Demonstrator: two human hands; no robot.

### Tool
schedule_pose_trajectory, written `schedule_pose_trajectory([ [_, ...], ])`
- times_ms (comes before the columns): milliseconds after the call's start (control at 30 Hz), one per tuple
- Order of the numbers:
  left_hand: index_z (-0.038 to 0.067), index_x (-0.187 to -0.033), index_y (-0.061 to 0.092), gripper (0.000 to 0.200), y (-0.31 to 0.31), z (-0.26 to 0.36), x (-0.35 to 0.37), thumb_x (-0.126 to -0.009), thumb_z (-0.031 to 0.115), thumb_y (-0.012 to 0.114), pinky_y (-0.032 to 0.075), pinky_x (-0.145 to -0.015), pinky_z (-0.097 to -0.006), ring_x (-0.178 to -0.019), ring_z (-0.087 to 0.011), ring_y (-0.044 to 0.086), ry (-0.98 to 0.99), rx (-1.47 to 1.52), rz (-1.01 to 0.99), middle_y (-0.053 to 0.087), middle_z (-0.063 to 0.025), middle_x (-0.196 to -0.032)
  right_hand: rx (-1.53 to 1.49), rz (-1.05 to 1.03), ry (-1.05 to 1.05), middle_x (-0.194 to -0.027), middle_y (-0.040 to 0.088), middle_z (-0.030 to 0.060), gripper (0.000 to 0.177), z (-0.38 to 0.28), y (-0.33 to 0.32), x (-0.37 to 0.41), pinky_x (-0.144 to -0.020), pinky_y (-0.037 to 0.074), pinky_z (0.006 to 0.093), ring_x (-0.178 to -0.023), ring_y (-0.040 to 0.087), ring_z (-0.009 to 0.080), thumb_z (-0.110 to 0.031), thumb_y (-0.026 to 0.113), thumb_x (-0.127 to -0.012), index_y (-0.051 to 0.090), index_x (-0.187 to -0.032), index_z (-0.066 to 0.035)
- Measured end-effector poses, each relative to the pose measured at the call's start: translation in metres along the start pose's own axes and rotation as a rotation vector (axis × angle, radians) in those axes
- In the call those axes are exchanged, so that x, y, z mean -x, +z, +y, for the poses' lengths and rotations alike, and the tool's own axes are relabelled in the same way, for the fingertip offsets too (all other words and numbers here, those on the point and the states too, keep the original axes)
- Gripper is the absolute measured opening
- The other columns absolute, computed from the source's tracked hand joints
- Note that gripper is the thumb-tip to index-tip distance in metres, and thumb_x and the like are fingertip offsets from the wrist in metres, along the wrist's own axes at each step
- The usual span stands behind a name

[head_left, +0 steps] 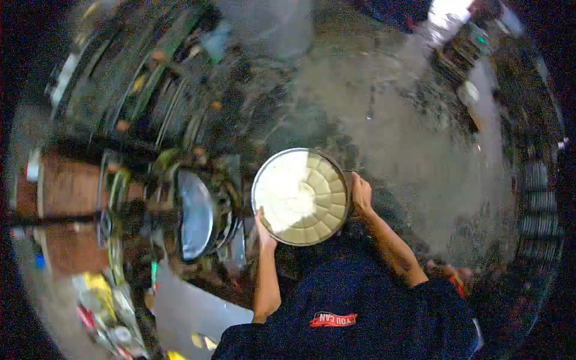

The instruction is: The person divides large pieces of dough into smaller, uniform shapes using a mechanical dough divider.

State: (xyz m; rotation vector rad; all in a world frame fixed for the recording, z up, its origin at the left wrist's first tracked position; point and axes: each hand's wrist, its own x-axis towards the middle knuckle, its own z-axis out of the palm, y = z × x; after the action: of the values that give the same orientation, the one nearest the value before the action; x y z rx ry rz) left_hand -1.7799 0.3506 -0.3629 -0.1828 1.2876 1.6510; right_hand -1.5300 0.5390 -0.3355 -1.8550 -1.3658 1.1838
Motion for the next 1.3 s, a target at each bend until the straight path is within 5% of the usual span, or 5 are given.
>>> schedule_pose_trajectory([
  [167, 0.005, -0.134, 0.043, 0.067, 0.139, -0.073, -0.008, -0.088, 0.054, 0.044, 0.037, -0.101, -0.0419, -0.118, -0.0266, 0.049, -0.106, -0.284, -0.239, 0.052, -0.0102, -0.129, -0.173, 0.317, 0.036, -0.075, 0.064, 0.0097, 0.048, 0.052, -0.154, -0.002, -0.065, 0.043, 0.0309, -0.068, 0.053, 0.0157, -0.041, 0.047, -0.094, 0.066, -0.091, 0.003],
  [233, 0.003, -0.134, 0.042, 0.069, 0.217, -0.092, 0.033, -0.087, 0.053, 0.046, 0.037, -0.1, -0.042, -0.117, -0.027, 0.05, -0.099, -0.365, -0.468, 0.052, -0.0115, -0.129, -0.529, 0.459, 0.171, -0.054, 0.037, -0.003, 0.048, 0.079, -0.215, 0.004, -0.044, 0.027, 0.0272, -0.049, 0.036, 0.0081, -0.042, 0.049, -0.094, 0.046, -0.061, -0.007],
  [267, 0.003, -0.134, 0.042, 0.068, 0.171, -0.014, 0.009, -0.088, 0.052, 0.047, 0.038, -0.1, -0.0417, -0.117, -0.0272, 0.05, -0.221, -0.338, -0.428, 0.053, -0.0121, -0.128, -0.527, 0.577, 0.106, -0.055, 0.032, -0.0069, 0.043, 0.032, -0.139, 0.055, -0.04, 0.021, 0.0241, -0.045, 0.028, 0.0053, -0.041, 0.049, -0.094, 0.038, -0.06, -0.016],
  [567, 0.003, -0.132, 0.042, 0.057, 0.2, -0.014, -0.032, -0.091, 0.043, 0.042, 0.042, -0.097, -0.0432, -0.115, -0.0279, 0.053, -0.507, -0.304, -0.812, 0.052, -0.0112, -0.129, -0.793, 0.928, 0.242, -0.058, 0.035, -0.0059, 0.047, 0.035, -0.111, 0.149, -0.046, 0.024, 0.0269, -0.051, 0.03, 0.0071, -0.047, 0.048, -0.093, 0.038, -0.06, -0.016],
  [1300, 0.008, -0.136, 0.039, 0.065, 0.17, -0.008, -0.028, -0.089, 0.052, 0.038, 0.038, -0.101, -0.0476, -0.123, -0.0333, 0.045, -0.532, -0.525, -1.096, 0.044, -0.0147, -0.136, -1.066, 0.898, -0.078, -0.047, 0.034, -0.0026, 0.044, 0.039, -0.074, 0.256, -0.037, 0.02, 0.0247, -0.035, 0.027, 0.0095, -0.041, 0.046, -0.095, 0.041, -0.062, -0.013],
])
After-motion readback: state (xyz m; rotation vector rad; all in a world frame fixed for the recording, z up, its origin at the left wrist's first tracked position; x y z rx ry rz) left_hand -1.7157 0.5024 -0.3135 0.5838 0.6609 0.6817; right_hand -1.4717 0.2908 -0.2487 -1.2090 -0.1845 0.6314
